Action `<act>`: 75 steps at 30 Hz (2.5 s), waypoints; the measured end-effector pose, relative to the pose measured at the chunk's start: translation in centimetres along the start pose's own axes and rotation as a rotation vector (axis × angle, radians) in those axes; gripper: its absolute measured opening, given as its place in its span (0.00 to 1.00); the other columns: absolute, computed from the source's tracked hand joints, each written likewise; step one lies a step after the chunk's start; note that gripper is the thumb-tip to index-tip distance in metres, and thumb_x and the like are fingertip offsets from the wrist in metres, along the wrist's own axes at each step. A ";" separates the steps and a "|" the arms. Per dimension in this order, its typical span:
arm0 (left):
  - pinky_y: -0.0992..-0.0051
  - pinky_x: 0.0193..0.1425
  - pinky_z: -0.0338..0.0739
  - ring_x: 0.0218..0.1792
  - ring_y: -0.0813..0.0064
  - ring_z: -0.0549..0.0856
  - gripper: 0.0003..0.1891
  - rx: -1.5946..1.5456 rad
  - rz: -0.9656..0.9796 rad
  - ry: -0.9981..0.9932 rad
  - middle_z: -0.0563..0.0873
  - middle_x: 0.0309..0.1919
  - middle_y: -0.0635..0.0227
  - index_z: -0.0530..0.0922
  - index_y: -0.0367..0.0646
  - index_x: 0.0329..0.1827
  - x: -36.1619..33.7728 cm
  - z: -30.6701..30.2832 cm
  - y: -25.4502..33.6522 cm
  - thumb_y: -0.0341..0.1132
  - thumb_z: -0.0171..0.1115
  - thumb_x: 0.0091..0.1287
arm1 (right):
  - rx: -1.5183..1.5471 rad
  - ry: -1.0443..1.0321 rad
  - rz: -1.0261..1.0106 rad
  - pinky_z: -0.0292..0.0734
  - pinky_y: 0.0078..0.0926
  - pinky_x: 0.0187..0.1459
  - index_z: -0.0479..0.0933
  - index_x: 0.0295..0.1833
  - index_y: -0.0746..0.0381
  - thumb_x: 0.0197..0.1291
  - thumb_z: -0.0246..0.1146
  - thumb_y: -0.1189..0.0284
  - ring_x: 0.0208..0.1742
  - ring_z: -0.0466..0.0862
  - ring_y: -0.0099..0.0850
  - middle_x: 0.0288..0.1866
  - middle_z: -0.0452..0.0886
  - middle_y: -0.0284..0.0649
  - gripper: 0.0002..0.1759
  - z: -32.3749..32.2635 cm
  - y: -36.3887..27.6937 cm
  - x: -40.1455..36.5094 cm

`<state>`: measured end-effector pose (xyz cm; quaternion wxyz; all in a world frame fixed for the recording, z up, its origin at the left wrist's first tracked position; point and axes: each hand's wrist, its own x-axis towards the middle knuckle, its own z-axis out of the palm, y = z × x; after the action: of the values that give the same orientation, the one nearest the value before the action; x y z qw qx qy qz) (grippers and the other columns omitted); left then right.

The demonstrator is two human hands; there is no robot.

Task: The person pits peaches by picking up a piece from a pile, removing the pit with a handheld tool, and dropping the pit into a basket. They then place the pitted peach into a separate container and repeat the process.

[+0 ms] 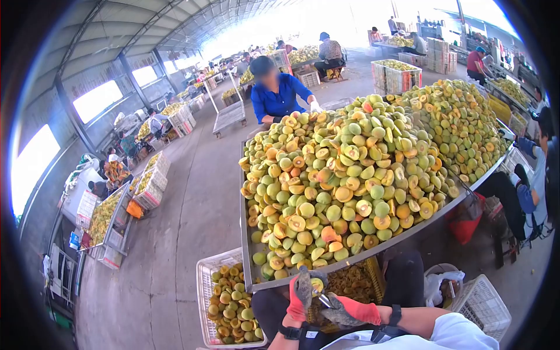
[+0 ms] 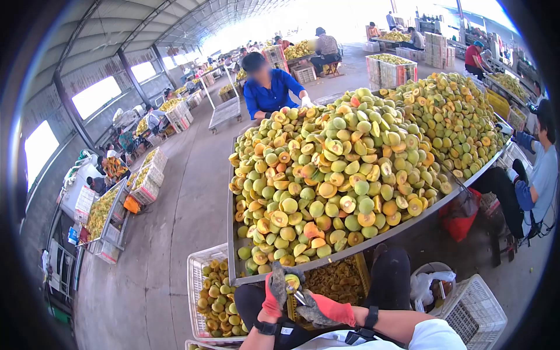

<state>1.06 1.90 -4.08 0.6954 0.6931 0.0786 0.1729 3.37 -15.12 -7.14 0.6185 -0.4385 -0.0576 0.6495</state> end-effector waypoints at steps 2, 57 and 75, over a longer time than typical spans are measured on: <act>0.73 0.36 0.83 0.26 0.70 0.85 0.26 -0.218 -0.241 -0.050 0.85 0.28 0.58 0.80 0.33 0.33 1.2 -0.6 1.7 0.51 0.50 0.73 | 0.058 0.028 -0.040 0.65 0.19 0.21 0.75 0.50 0.53 0.71 0.48 0.50 0.22 0.73 0.20 0.29 0.78 0.28 0.20 0.5 -0.1 0.0; 0.70 0.30 0.82 0.23 0.65 0.83 0.37 -0.430 -0.460 0.076 0.84 0.24 0.59 0.80 0.37 0.33 -1.5 0.6 3.0 0.66 0.38 0.70 | -0.245 -0.103 -0.178 0.60 0.11 0.20 0.73 0.55 0.54 0.64 0.64 0.63 0.23 0.69 0.12 0.30 0.74 0.22 0.16 2.1 -1.6 -1.6; 0.69 0.46 0.82 0.46 0.64 0.84 0.29 -0.953 -0.374 0.332 0.83 0.42 0.63 0.76 0.40 0.49 -0.3 -0.8 -0.7 0.60 0.46 0.71 | -0.344 0.487 -0.045 0.63 0.20 0.25 0.79 0.42 0.59 0.73 0.46 0.51 0.25 0.72 0.20 0.28 0.77 0.29 0.24 0.6 -1.5 -3.1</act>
<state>0.54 2.59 -4.87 0.9300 0.2384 0.2223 0.1698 3.68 -17.18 -4.29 0.5451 -0.6783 -0.0266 0.4920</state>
